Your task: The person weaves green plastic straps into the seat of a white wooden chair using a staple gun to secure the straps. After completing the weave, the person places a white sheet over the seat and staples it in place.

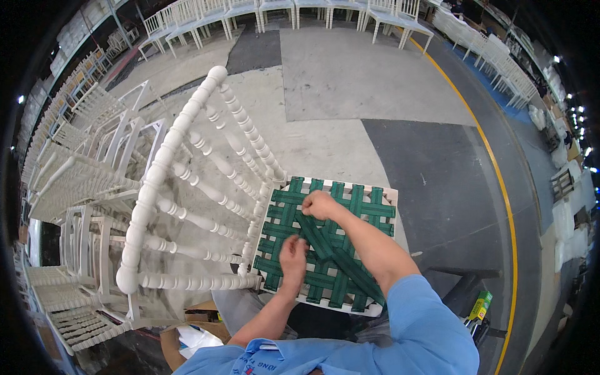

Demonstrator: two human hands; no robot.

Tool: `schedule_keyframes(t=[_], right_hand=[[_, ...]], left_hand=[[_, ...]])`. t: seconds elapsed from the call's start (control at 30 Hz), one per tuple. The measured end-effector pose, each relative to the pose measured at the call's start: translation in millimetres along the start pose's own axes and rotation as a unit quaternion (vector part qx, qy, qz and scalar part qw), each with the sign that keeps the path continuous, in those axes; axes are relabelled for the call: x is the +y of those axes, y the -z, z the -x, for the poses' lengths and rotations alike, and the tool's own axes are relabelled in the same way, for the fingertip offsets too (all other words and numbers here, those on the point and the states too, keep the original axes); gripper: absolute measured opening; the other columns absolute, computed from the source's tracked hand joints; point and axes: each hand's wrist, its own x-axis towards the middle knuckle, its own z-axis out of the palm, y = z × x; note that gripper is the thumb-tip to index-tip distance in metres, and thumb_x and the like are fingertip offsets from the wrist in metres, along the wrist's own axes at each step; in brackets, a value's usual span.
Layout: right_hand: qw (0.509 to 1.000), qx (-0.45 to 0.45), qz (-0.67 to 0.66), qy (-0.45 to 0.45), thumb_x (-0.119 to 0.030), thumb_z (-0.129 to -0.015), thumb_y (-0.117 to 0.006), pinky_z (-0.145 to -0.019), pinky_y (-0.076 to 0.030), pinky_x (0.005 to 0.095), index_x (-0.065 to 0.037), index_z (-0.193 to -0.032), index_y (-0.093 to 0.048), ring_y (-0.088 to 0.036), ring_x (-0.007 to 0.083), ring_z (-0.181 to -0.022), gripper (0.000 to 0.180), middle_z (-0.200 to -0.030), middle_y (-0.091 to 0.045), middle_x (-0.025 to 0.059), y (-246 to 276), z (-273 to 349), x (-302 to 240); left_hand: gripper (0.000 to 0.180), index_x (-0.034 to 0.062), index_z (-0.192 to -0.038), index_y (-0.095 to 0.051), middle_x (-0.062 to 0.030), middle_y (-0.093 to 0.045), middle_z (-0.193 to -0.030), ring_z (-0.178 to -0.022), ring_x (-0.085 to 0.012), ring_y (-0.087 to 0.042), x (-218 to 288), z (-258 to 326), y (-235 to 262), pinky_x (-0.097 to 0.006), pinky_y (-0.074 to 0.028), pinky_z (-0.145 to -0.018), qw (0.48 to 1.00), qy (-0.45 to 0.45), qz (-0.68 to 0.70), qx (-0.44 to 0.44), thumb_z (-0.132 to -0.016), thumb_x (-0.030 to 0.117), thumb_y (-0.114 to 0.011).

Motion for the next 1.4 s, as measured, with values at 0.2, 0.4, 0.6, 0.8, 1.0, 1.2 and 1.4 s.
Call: schedule_keyframes(t=[0.2,0.4,0.6,0.8,1.0,1.2,1.4], right_hand=[[0.994,0.100,0.036,-0.030,-0.017,-0.078,-0.076,-0.076,-0.054,0.0375,-0.007,-0.093,-0.076,-0.069,0.0283,-0.082,0.018,-0.088,-0.073,0.0144,-7.2,-81.6,-11.4],[0.989,0.126,0.054,-0.057,-0.018,-0.077,-0.075,-0.076,-0.054,0.0403,-0.007,-0.089,-0.076,-0.069,0.0300,-0.083,0.016,-0.086,-0.071,0.0152,-16.5,-102.1,-3.7],[0.987,0.144,0.022,-0.066,-0.016,-0.076,-0.076,-0.073,-0.053,0.0380,-0.006,-0.094,-0.072,-0.068,0.0277,-0.081,0.021,-0.086,-0.070,0.0138,-21.8,-104.8,-18.1],[0.952,0.272,-0.130,-0.052,-0.018,-0.078,-0.077,-0.069,-0.051,0.0363,-0.007,-0.115,-0.062,-0.064,0.0235,-0.074,0.041,-0.077,-0.064,0.0082,12.7,-61.8,3.7],[0.864,0.443,-0.221,-0.088,-0.014,-0.089,-0.070,-0.064,-0.045,0.0284,-0.004,-0.111,-0.064,-0.050,0.0107,-0.066,0.025,-0.071,-0.055,0.0013,39.3,148.7,17.3],[0.710,0.615,-0.084,-0.332,-0.018,-0.088,-0.070,-0.074,-0.052,0.0352,-0.004,-0.109,-0.065,-0.066,0.0228,-0.080,0.026,-0.084,-0.068,0.0120,0.0,433.7,30.3],[0.565,0.399,-0.045,-0.720,-0.037,-0.075,-0.077,-0.084,-0.052,0.0471,-0.002,-0.108,-0.067,-0.067,0.0370,-0.101,0.049,-0.106,-0.069,0.0227,-24.8,571.4,39.3]], left_hand=[[0.037,0.0051,-0.129,-0.058,-0.0131,-0.058,-0.130,-0.124,-0.0380,-0.049,29.3,-103.8,2.8,-0.050,-0.033,-0.106,0.854,-0.328,-0.392,0.096,-0.095,0.022,-0.058],[0.049,0.0174,-0.145,-0.047,0.0014,-0.038,-0.156,-0.146,-0.0404,-0.023,23.6,-126.3,-12.7,-0.062,-0.014,-0.117,0.793,-0.225,-0.564,0.048,-0.098,0.032,-0.048],[0.052,0.0186,-0.147,-0.046,0.0034,-0.037,-0.157,-0.148,-0.0394,-0.019,28.6,-128.4,-6.5,-0.062,-0.011,-0.118,0.790,-0.195,-0.579,0.056,-0.097,0.033,-0.048],[0.049,0.0179,-0.141,-0.054,0.0020,-0.043,-0.153,-0.145,-0.0393,-0.026,40.0,-137.7,-24.4,-0.061,-0.013,-0.117,0.773,-0.261,-0.575,0.062,-0.095,0.034,-0.049],[0.049,0.0165,-0.140,-0.054,-0.0038,-0.045,-0.152,-0.138,-0.0361,-0.041,30.9,-152.4,-9.5,-0.060,-0.028,-0.110,0.711,-0.265,-0.649,0.054,-0.096,0.037,-0.045],[0.047,0.0274,-0.142,-0.053,0.0099,-0.041,-0.154,-0.137,-0.0358,-0.039,57.5,-131.4,-37.5,-0.055,-0.031,-0.108,0.645,-0.246,-0.718,0.091,-0.100,0.043,-0.037],[0.047,0.0171,-0.142,-0.052,-0.0045,-0.044,-0.152,-0.136,-0.0315,-0.044,79.2,-136.5,-20.9,-0.046,-0.034,-0.111,0.690,-0.260,-0.675,-0.001,-0.099,0.038,-0.049]])
